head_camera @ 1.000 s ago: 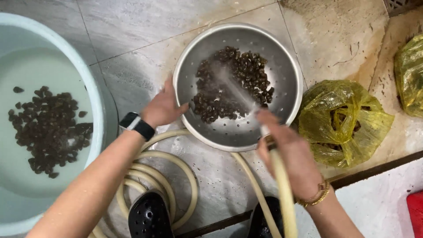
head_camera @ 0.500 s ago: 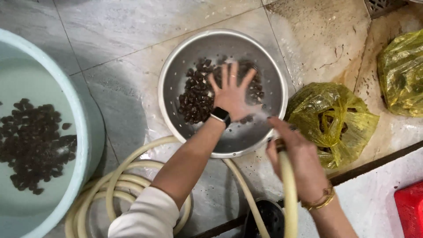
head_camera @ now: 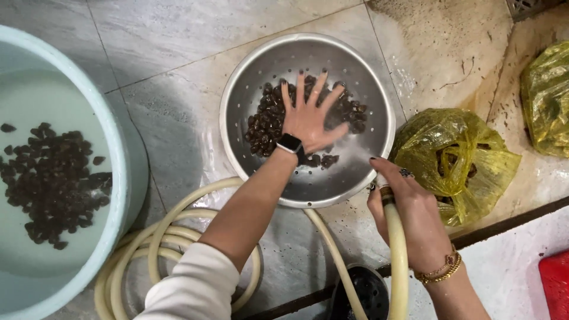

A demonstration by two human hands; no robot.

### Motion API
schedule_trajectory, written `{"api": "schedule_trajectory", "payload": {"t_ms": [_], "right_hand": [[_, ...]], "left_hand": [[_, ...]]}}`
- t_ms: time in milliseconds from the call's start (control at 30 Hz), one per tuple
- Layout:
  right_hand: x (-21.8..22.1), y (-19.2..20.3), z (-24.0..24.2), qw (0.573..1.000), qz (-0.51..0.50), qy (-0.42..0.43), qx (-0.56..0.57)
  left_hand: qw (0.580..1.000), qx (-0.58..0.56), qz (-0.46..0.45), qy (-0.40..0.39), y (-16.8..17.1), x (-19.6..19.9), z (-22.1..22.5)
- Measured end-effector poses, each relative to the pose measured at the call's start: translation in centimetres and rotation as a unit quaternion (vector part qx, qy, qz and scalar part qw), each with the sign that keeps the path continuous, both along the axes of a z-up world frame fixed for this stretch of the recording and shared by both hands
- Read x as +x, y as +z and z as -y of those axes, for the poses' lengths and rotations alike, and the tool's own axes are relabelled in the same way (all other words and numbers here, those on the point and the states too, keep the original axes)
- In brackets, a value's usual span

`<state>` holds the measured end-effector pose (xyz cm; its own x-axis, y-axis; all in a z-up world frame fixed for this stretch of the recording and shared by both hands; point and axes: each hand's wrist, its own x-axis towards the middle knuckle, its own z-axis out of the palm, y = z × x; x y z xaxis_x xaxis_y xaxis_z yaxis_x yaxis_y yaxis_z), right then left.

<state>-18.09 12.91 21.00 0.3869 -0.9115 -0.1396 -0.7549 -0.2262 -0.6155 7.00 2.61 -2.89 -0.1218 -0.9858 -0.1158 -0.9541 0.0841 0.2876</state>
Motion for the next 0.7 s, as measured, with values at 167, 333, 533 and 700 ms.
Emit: {"api": "schedule_trajectory", "payload": {"t_ms": [167, 333, 533, 700], "right_hand": [[1.0, -1.0, -0.4, 0.998, -0.026, 0.046, 0.044], [0.8, 0.6, 1.3, 0.999, -0.005, 0.051, -0.001], [0.9, 1.2, 0.5, 0.998, -0.048, 0.041, 0.012], [2.1, 1.7, -0.4, 0.999, -0.011, 0.028, 0.021]], "left_hand": [[0.990, 0.014, 0.114, -0.076, 0.6, -2.3, -2.6], [0.997, -0.034, 0.024, -0.068, -0.8, -2.0, -3.1], [0.963, -0.064, -0.222, 0.141, -0.8, -2.0, -1.5], [0.494, 0.150, -0.723, 0.459, 5.5, -3.0, -2.4]]}}
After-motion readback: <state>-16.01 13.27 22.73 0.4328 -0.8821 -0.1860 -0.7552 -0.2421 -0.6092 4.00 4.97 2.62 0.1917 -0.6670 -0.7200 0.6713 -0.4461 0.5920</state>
